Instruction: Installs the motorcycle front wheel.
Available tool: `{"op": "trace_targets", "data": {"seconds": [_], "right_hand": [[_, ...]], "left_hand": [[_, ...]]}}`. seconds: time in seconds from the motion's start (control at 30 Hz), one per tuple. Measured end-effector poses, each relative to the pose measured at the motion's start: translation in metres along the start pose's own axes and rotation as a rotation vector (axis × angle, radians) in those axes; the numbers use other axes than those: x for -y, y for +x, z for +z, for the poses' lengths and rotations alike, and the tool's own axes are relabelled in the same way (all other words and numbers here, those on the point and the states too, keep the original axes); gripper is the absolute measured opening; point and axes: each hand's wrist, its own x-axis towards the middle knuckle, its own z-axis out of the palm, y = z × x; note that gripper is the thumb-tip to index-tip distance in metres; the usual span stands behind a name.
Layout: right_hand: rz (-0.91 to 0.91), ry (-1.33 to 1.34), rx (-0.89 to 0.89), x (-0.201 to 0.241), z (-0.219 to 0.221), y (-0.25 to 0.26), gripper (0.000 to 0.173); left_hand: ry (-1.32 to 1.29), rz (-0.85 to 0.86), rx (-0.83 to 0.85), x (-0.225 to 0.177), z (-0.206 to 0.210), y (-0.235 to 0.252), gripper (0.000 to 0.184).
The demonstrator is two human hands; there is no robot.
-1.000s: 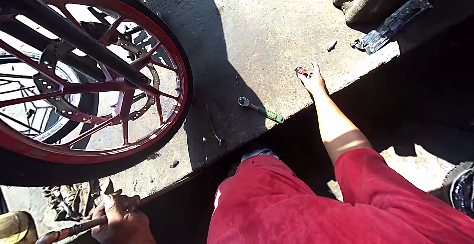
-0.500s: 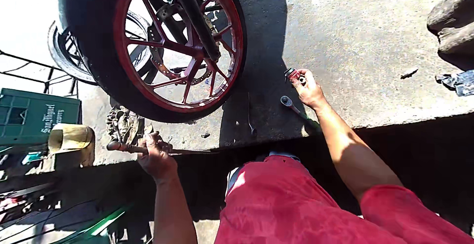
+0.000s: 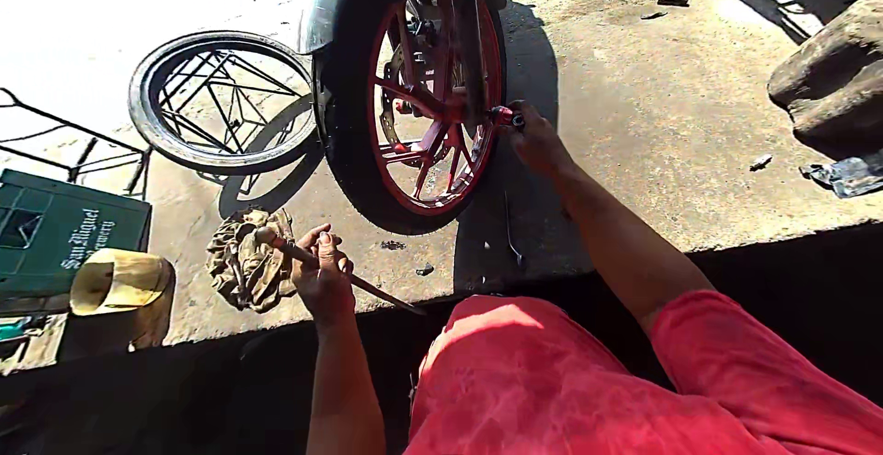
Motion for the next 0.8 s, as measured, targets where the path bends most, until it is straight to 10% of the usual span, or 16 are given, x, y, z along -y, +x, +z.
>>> {"op": "trace_targets", "data": {"seconds": [0.4,0.8], "right_hand": [[0.075,0.065,-0.008,0.018,-0.003,0.009,0.056],[0.104,0.388,-0.232,-0.02,0.013,-0.005,0.043]], "left_hand": [[-0.179,-0.012,0.382,0.015,0.009,0.052,0.039],[-0.166,0.106,0.312,0.016,0.038,0.046,0.055]]}}
